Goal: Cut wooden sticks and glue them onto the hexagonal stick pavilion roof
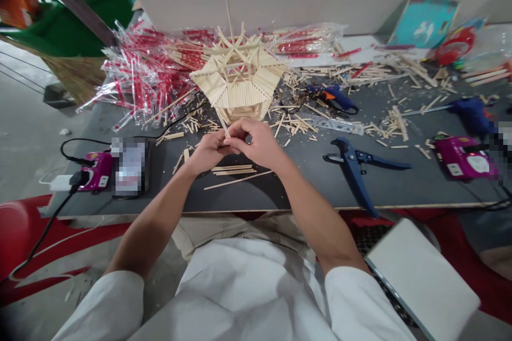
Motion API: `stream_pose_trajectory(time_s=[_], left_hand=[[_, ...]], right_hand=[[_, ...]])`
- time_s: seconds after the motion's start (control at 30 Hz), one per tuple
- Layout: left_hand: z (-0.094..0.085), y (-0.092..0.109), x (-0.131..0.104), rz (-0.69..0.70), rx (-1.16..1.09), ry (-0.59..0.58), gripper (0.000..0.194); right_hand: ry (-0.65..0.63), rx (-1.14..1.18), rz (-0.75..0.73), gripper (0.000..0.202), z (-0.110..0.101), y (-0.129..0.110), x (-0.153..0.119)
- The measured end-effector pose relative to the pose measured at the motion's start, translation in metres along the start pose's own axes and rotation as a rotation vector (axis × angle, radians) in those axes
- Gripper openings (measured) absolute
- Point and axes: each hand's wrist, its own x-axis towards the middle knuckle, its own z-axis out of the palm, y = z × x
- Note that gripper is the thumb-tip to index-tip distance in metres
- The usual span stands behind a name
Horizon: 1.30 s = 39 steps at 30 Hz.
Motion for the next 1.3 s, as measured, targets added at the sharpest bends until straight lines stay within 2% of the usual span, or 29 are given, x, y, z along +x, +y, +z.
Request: stream_pose_trajectory(time_s=[0.3,0.47,0.57,0.8,0.9,1.0,1.13,1.2,1.3], left_hand=[[-0.001,0.002,-0.001,0.031,0.059,-0.017,0.029],[-0.001,0.003,-0.002,0.029,0.039,-0.024,0.030],[-0.001,0.003,-0.003,0.038,0.060,-0.020,0.028],[0.001,0.002,-0.006,0.076,0.111,0.053,0.026],[0.004,0.002,-0.007,0.085,0.022,0.057,0.018],[0.007,0.008,-0.006,0.100,-0.154,-0.002,0.013],[0.013,0.019,-0.001,0.038,-0.479,-0.066,0.039],[0.018,0.022,0.001,-0.002,-0.568,-0.083,0.051],[0.023,0.021,0.002,-0.052,-0.567,-0.052,0.047]], right_hand=[[0.039,0.028,0.070,0.019,-0.002,0.000,-0.002],[0.005,0.077,0.159,0.015,-0.004,0.000,-0.004],[-0.011,-0.003,0.130,0.012,-0.005,-0.001,-0.004],[-0.054,-0.192,0.002,0.018,-0.001,0.000,-0.004],[-0.040,-0.229,-0.022,0.020,-0.001,0.001,-0.004],[0.007,-0.225,0.005,0.021,-0.007,0.001,-0.002],[0.109,-0.102,0.074,0.025,-0.014,-0.001,0.004],[0.160,-0.062,0.101,0.028,-0.013,-0.002,0.006],[0.196,-0.087,0.151,0.030,-0.011,-0.002,0.003]])
